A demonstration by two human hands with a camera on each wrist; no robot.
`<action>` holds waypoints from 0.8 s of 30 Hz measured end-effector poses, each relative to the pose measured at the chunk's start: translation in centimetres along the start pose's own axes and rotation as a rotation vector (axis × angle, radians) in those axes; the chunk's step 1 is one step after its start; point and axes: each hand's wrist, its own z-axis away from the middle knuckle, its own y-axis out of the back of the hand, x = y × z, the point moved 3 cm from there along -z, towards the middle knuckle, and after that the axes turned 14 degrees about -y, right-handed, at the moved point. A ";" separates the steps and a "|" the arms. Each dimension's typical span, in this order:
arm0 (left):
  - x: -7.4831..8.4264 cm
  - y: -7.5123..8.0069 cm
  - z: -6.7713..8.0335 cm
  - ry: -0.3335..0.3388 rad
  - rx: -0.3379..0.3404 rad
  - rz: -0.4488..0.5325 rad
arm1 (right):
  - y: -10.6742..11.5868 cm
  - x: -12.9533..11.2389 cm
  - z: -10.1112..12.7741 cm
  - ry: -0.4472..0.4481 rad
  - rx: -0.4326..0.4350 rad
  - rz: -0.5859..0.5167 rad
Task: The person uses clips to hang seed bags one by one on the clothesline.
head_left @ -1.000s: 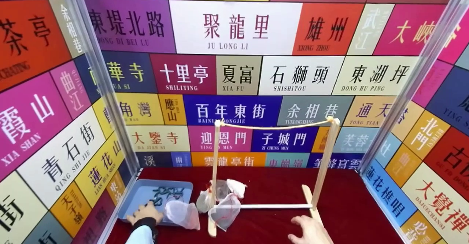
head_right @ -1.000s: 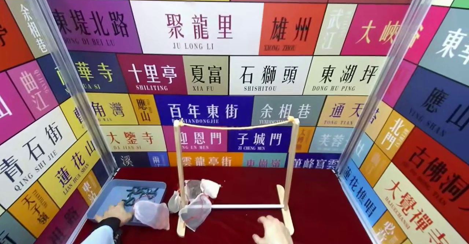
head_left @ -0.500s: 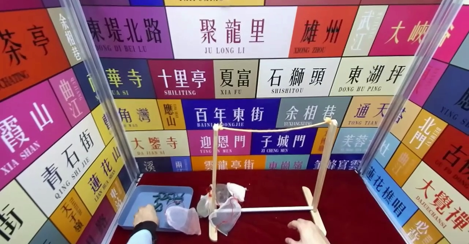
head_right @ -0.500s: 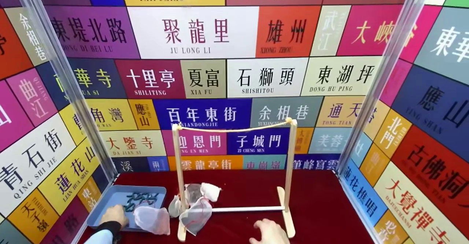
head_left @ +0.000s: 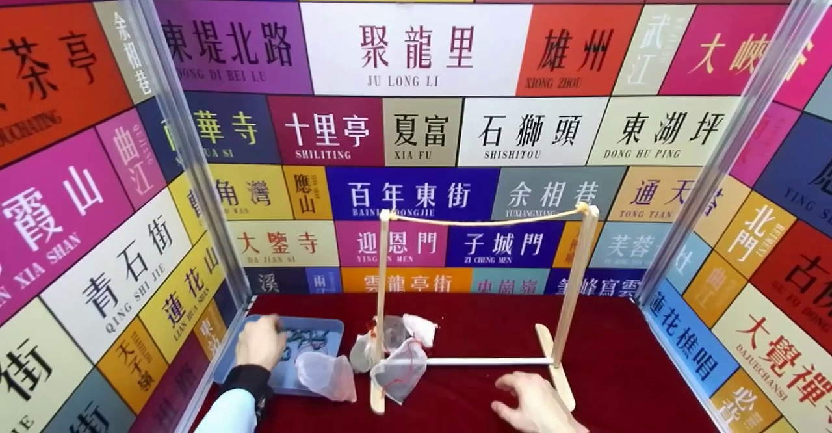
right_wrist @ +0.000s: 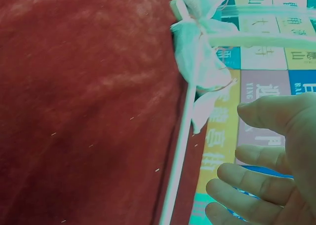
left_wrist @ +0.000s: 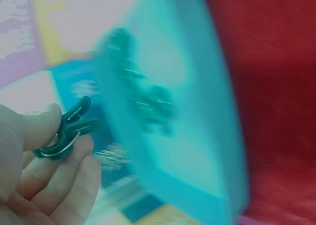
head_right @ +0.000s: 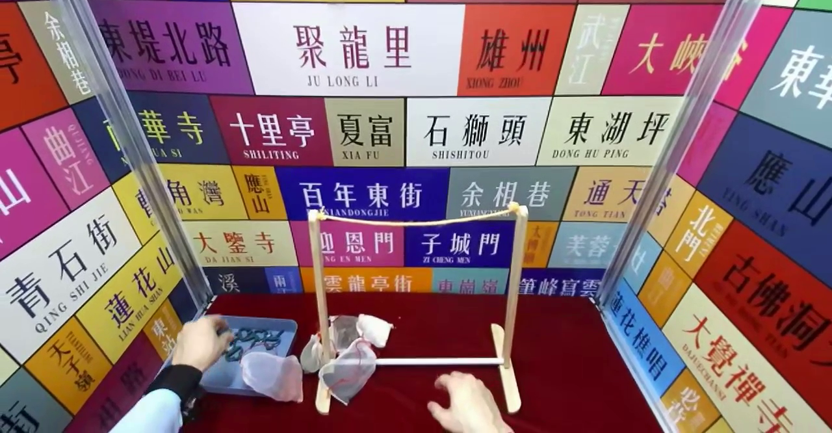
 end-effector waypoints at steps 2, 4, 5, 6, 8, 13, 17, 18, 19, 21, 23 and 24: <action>1.7 0.7 -0.4 -0.021 0.049 0.013 | 0.1 -0.9 -0.4 0.020 0.037 -0.012; 3.6 1.1 -0.5 -0.050 0.094 0.047 | 0.1 -1.7 -0.7 0.033 0.055 -0.027; 4.6 1.2 -0.5 -0.069 0.115 0.068 | 0.1 -2.1 -0.9 0.037 0.058 -0.035; 5.6 1.1 -0.4 -0.086 0.136 0.096 | 0.1 -2.5 -1.1 0.039 0.060 -0.044; 7.9 0.8 -0.1 -0.118 0.163 0.171 | 0.1 -3.2 -1.4 0.047 0.057 -0.065; 13.5 -1.5 1.8 -0.173 0.190 0.453 | -0.2 -5.4 -2.5 0.068 0.052 -0.131; 17.8 -3.7 3.1 -0.176 0.119 0.698 | -0.6 -7.2 -3.8 0.098 0.062 -0.182; 18.8 -4.1 3.4 -0.166 0.090 0.755 | -0.7 -7.6 -4.1 0.099 0.058 -0.198; 19.7 -4.6 3.7 -0.153 0.057 0.815 | -0.9 -8.0 -4.4 0.098 0.053 -0.210; 21.3 -5.4 4.3 -0.132 0.004 0.917 | -1.3 -8.7 -4.8 0.098 0.038 -0.235; 22.7 -6.1 4.9 -0.084 -0.044 1.043 | -1.6 -9.2 -5.1 0.103 0.027 -0.251; 23.2 -6.4 5.2 -0.054 -0.066 1.108 | -1.8 -9.4 -5.1 0.108 0.028 -0.251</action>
